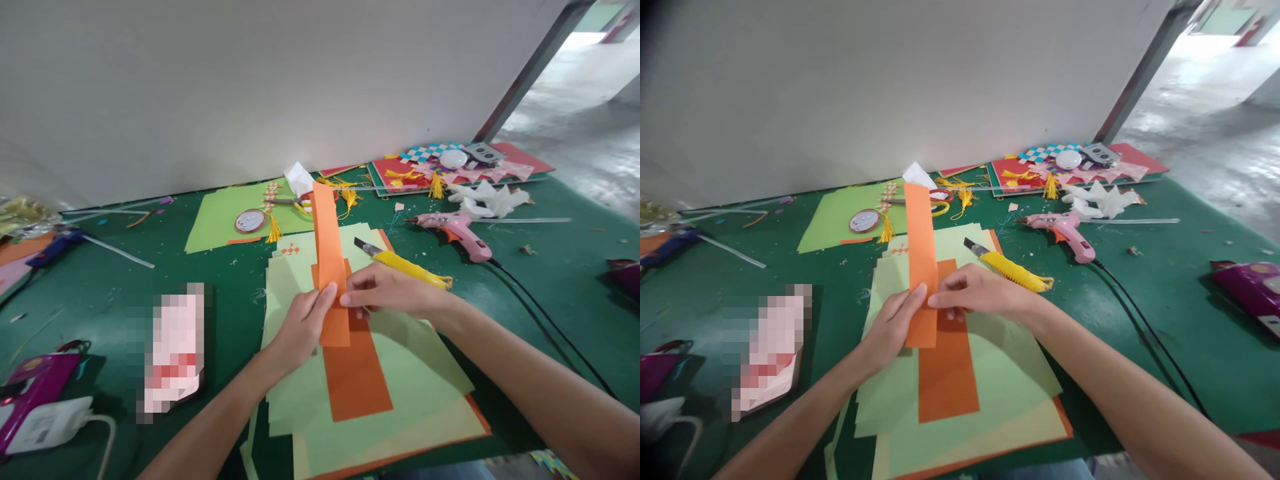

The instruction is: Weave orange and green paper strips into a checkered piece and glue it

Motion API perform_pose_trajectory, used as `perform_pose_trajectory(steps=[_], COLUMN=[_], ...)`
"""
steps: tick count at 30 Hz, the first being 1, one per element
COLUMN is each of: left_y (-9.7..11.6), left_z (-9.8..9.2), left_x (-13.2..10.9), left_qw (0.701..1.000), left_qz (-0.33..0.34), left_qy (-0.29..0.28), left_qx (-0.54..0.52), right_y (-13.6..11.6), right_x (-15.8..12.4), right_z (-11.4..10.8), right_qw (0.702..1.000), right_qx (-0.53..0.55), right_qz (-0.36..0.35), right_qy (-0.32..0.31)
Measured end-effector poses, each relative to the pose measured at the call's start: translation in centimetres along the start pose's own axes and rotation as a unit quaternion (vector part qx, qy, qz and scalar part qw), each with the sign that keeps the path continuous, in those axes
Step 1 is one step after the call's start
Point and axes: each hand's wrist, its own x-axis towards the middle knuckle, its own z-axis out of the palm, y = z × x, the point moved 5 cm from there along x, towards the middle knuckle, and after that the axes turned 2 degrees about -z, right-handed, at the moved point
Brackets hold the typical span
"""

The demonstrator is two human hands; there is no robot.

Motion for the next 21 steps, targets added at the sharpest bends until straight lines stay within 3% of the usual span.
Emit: perform_pose_trajectory(steps=[2, 8, 14, 17, 21], left_y=[0.2, -0.1, -0.5, -0.4, -0.2], left_z=[0.2, 0.3, 0.6, 0.8, 0.6], left_x=[-0.1, 0.0, -0.3, -0.5, -0.3], left_qw=[1.000, 0.998, 0.995, 0.994, 0.995], left_qz=[0.001, -0.004, -0.034, -0.025, -0.001], left_qy=[-0.022, -0.052, -0.090, -0.100, -0.093], left_qx=[0.016, 0.034, 0.033, 0.022, 0.035], right_y=[0.0, 0.3, 0.1, 0.1, 0.3], right_x=[0.0, 0.1, 0.1, 0.2, 0.3], right_z=[-0.5, -0.9, -2.3, -2.8, -2.5], right_qw=[0.999, 0.998, 0.994, 0.988, 0.986], right_qx=[0.020, 0.050, 0.070, 0.089, 0.102], right_qz=[-0.007, -0.001, -0.040, -0.056, -0.068], right_qy=[0.029, 0.041, 0.079, 0.113, 0.110])
